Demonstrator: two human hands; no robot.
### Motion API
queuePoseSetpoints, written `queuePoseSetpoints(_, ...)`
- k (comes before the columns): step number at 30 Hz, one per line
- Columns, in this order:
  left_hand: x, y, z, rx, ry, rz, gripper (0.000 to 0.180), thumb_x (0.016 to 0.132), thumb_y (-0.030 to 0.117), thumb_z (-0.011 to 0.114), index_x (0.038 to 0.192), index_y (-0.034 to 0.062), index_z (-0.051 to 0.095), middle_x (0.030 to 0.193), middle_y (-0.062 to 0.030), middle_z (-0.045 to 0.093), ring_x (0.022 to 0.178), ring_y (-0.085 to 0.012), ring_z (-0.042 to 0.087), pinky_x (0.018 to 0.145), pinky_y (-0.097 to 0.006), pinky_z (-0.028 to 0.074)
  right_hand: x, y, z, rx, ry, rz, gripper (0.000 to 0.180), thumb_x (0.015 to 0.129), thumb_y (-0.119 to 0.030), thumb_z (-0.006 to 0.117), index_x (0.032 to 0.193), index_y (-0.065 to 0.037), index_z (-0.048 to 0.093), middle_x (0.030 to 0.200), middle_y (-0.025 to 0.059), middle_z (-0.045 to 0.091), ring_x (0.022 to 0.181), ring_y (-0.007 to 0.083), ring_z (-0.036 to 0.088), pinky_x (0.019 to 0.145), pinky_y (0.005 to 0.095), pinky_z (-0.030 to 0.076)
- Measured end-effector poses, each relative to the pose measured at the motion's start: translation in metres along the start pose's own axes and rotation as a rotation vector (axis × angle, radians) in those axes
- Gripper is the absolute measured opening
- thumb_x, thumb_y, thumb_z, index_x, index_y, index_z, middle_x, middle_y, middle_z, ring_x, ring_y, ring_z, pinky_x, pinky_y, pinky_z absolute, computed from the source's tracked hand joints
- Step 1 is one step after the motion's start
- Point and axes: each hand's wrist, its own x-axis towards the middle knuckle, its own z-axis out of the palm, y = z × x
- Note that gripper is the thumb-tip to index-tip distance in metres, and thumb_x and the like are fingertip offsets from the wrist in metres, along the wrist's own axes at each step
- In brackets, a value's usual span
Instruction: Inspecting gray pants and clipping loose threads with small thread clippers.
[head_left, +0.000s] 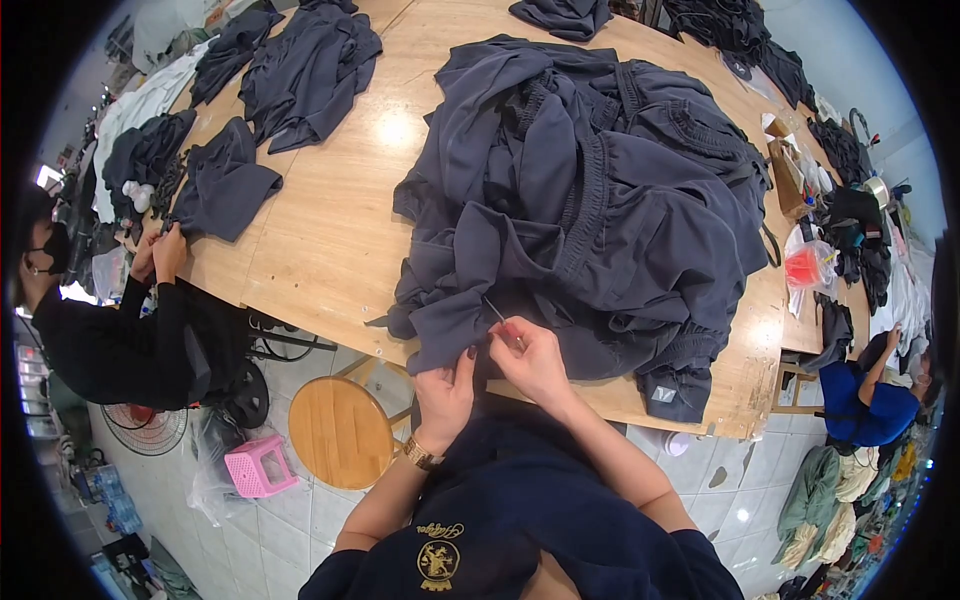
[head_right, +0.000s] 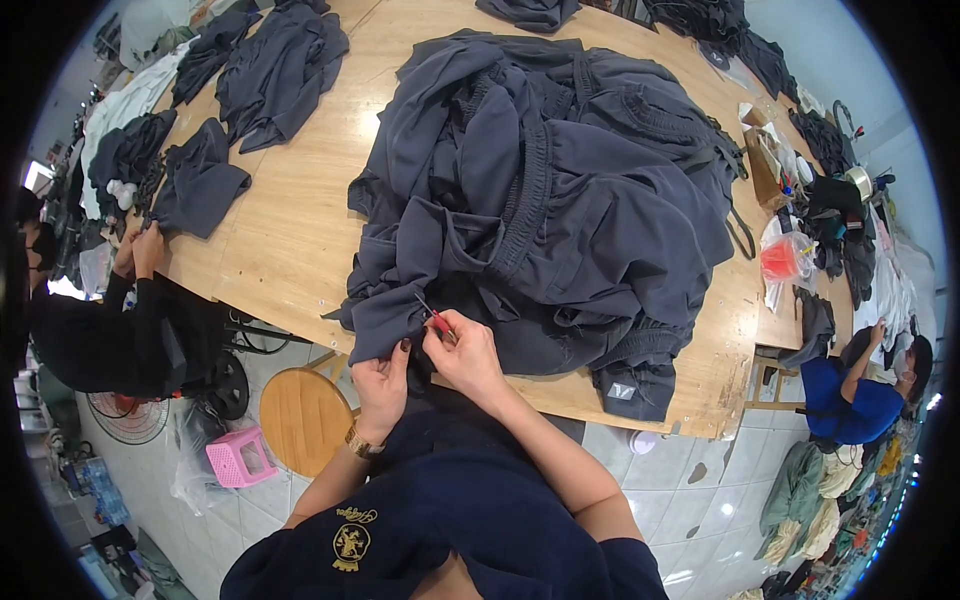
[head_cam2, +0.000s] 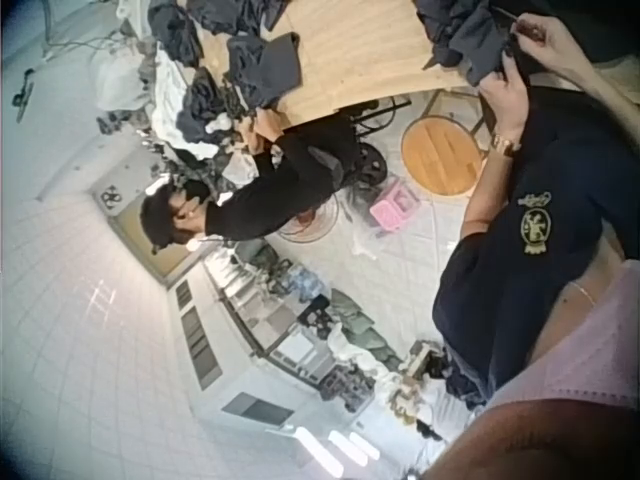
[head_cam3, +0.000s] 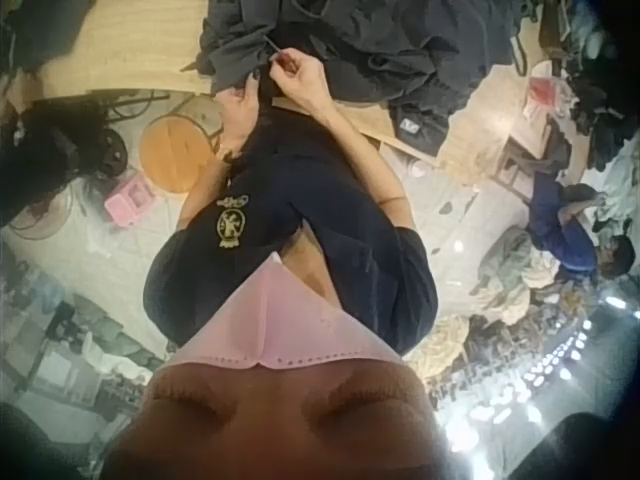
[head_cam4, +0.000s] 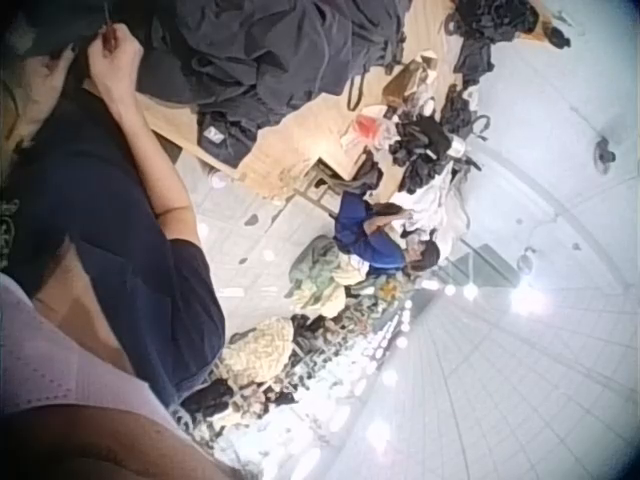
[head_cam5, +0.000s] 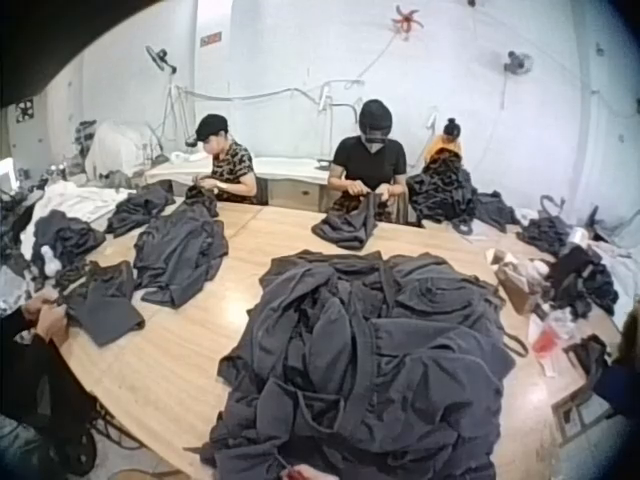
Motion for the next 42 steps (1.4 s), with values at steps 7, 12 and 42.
queuePoseSetpoints(7,0.009,-0.008,-0.006,-0.539,0.007,-0.264,0.025,0.094,0.008,0.052,0.114,-0.0068,0.055,0.111,-0.0101,0.060,0.100,-0.0148,0.059,0.088,-0.028,0.048,0.003,0.011,-0.007,0.299,0.006,0.186,0.009,0.082,-0.008,0.060,0.083,0.001,0.062,0.064,-0.0075,0.051,0.056,-0.0002,0.039,0.050,0.0191,0.031)
queuePoseSetpoints(12,0.008,-0.009,-0.004,-0.449,0.030,-0.208,0.025,0.093,0.005,0.052,0.115,-0.0069,0.054,0.112,-0.0103,0.060,0.100,-0.0144,0.058,0.088,-0.027,0.047,0.000,0.012,0.001,0.258,-0.049,0.114,0.012,0.083,-0.011,0.061,0.085,0.001,0.063,0.059,-0.0084,0.048,0.053,-0.0006,0.036,0.046,0.0209,0.026)
queuePoseSetpoints(42,0.014,-0.003,-0.016,-0.990,0.006,-0.564,0.020,0.097,0.014,0.047,0.107,-0.0003,0.056,0.111,-0.0121,0.060,0.105,-0.0219,0.058,0.093,-0.038,0.048,-0.008,0.013,-0.011,-0.468,-0.036,-0.327,0.022,0.080,-0.021,0.066,0.086,-0.003,0.056,0.075,0.0127,0.061,0.063,0.0309,0.061,0.054,0.0347,0.046)
